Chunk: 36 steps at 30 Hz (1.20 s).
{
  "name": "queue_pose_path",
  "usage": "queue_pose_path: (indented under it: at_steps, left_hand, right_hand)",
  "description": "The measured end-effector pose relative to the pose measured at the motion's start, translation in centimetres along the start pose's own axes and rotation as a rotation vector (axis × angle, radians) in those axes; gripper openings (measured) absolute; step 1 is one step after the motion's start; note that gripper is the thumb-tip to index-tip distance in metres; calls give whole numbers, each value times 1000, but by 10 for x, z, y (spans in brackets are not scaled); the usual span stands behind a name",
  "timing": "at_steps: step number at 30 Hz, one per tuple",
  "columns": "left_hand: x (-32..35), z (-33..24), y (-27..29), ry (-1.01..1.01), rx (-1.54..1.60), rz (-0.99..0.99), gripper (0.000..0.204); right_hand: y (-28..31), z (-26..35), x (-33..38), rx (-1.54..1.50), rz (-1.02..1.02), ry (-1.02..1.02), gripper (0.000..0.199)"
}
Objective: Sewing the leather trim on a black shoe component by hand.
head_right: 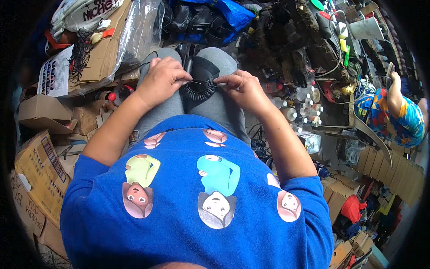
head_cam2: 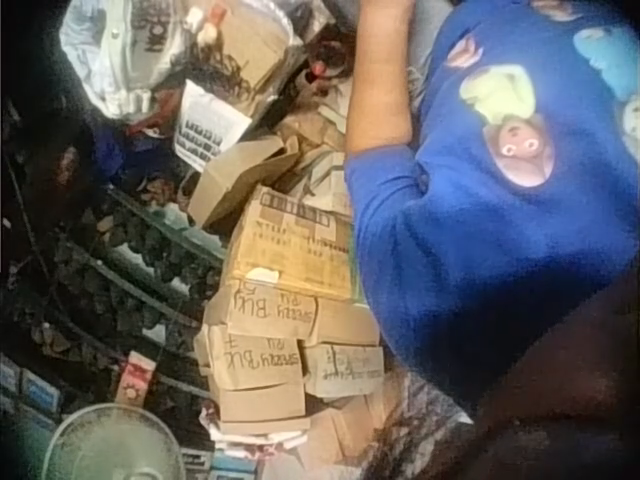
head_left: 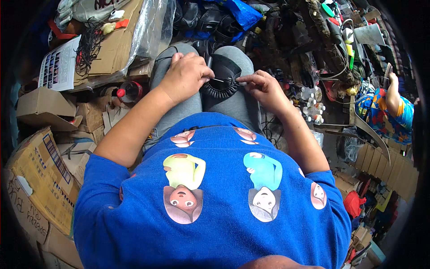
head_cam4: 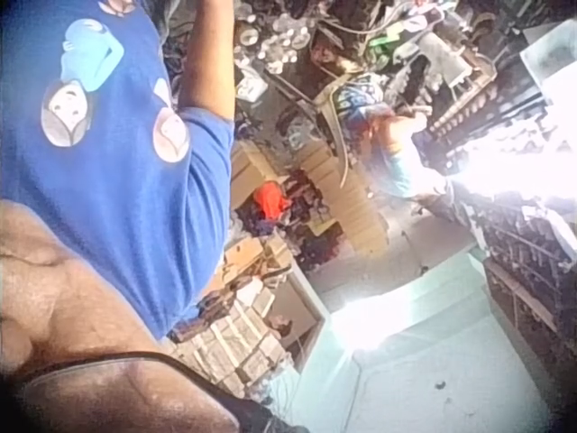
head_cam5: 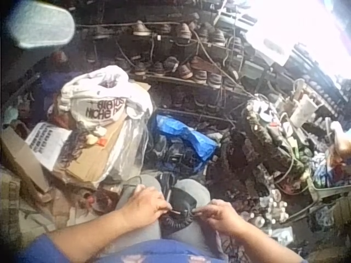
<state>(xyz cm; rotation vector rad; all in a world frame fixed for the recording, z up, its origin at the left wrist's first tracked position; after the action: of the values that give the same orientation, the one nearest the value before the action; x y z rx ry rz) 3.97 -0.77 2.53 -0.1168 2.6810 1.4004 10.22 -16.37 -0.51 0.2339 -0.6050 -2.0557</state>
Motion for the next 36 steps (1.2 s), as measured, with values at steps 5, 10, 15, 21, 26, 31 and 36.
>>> queue_pose_path:
  at_steps: [5,10,15,21,26,31,36]
  left_hand:
    - [-5,3,13,133,118,-85,13]
    - [-14,7,-9,60,213,22,13]
    - [-16,7,-17,74,131,72,17]
    - [-16,5,-20,68,115,118,17]
    - [-17,2,-22,31,116,118,18]
    - [-27,7,-36,33,165,183,16]
    - [-37,13,-56,26,416,359,16]
  right_hand:
    - [0,5,8,113,-56,3,40]
    - [1,-11,-7,-50,30,2,42]
    - [3,-10,-13,-40,79,-21,36]
    - [2,-15,-15,-74,101,-11,30]
    - [1,-16,-15,-112,100,15,30]
    - [-1,-20,-14,-170,106,21,28]
    - [-4,-31,-16,-173,143,10,27]
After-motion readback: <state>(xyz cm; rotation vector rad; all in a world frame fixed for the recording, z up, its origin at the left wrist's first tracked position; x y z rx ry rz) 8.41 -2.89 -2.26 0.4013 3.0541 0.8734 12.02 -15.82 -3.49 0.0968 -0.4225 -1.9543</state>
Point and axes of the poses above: each hand's wrist, its own x-axis away from the middle knuckle, its own y-axis out of the back of the hand, z = x × y, the point moved 10 cm from there along -x, towards the middle knuckle, and after that the axes turned 12 degrees about y, right-handed, at the moved point
